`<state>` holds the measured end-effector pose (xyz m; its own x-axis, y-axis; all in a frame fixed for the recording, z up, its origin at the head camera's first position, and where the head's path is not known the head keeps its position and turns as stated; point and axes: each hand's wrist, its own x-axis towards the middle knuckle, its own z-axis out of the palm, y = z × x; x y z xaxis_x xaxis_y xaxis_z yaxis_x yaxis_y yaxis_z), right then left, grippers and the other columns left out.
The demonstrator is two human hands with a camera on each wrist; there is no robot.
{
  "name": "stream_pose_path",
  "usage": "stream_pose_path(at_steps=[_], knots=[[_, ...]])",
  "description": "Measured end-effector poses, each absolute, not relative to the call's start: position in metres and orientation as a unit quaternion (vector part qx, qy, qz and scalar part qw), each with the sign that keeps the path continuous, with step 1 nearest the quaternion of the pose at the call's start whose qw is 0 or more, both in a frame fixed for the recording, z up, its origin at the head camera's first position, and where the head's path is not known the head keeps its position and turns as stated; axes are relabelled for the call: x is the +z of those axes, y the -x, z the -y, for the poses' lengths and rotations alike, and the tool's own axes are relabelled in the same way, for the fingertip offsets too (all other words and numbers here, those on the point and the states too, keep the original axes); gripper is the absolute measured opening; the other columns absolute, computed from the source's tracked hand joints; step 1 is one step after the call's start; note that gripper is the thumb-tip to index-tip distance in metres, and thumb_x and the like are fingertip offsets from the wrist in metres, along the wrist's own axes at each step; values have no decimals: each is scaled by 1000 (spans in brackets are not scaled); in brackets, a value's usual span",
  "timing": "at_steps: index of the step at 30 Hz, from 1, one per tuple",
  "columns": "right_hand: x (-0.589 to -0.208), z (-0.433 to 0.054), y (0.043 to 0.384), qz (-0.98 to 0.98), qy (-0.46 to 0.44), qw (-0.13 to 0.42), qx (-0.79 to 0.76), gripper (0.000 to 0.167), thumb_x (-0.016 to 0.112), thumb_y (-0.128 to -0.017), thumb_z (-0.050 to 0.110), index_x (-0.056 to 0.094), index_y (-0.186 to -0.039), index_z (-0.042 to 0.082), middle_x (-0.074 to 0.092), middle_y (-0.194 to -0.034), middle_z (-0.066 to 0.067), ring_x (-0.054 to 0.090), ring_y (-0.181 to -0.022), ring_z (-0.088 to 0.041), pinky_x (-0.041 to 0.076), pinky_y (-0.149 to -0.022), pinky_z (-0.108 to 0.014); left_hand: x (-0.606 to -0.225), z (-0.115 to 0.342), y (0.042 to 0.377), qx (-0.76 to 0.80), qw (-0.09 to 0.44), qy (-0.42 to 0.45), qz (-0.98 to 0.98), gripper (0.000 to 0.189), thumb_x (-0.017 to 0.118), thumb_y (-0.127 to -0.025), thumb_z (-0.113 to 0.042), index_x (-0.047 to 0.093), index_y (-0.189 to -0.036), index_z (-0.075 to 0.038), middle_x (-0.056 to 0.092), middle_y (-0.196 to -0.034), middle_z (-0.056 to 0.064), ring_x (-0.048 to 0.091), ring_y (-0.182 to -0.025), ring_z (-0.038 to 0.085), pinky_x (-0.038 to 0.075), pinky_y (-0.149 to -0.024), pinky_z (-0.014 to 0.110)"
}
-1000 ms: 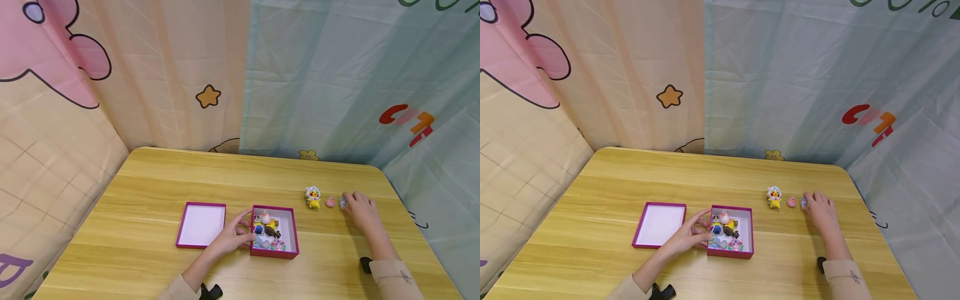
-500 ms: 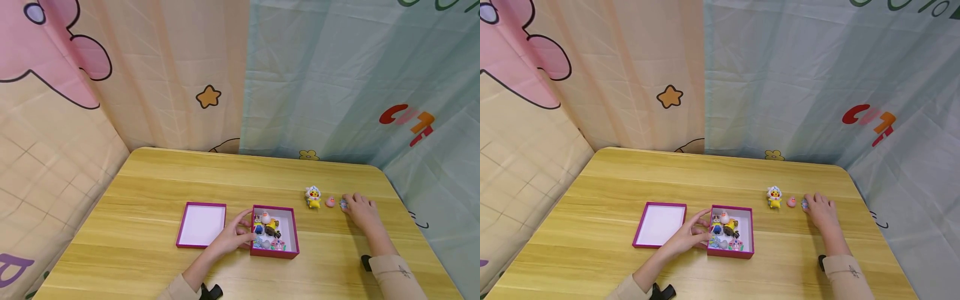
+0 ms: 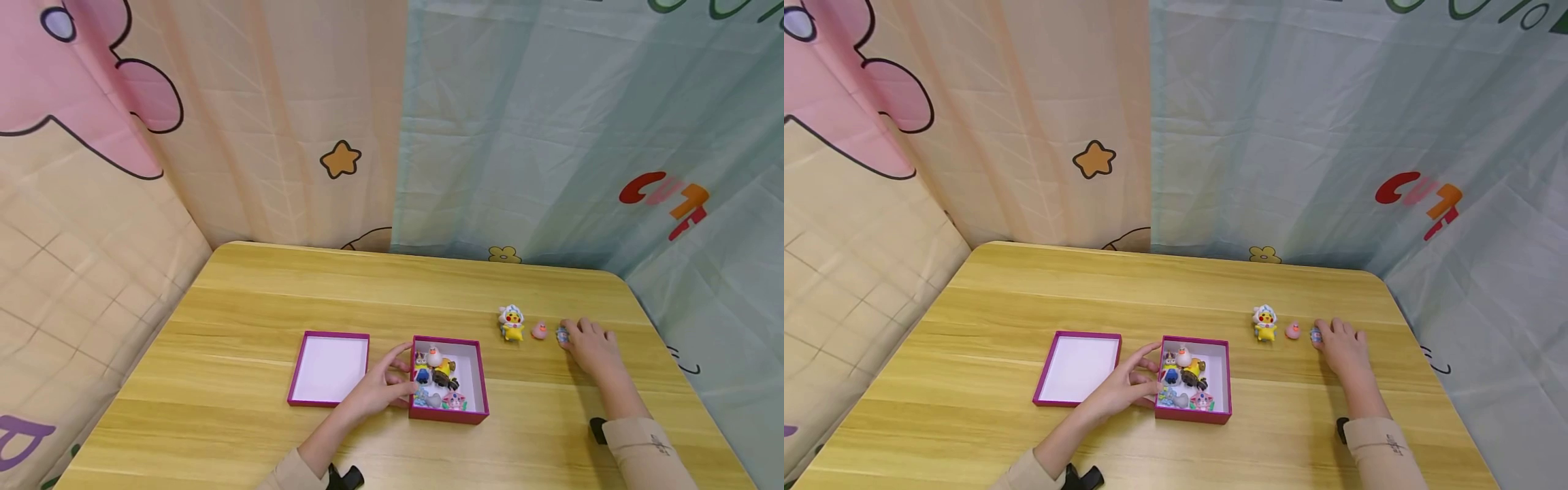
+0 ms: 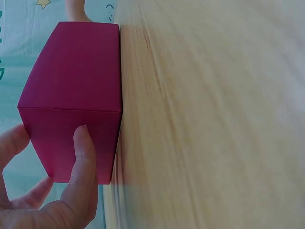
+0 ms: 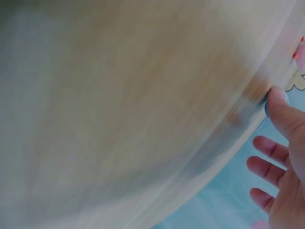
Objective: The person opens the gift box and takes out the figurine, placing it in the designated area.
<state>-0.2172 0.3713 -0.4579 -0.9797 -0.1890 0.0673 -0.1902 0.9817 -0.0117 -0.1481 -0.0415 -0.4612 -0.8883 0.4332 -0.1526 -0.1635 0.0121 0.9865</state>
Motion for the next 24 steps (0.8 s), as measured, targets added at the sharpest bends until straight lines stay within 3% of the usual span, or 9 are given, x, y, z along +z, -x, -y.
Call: stream_pose_path(at_steps=[24], knots=[[-452,-366,216,996,-85,17,26,47,60,-88,22,38,-127,7,41,-113,-29,39,-102,-48,33,-76,-62,-464,40,149,694,212,-95,-682,70,64,-84,-6,29,-143,-16,43,-115,18,57,-81,17,58,-66,42]])
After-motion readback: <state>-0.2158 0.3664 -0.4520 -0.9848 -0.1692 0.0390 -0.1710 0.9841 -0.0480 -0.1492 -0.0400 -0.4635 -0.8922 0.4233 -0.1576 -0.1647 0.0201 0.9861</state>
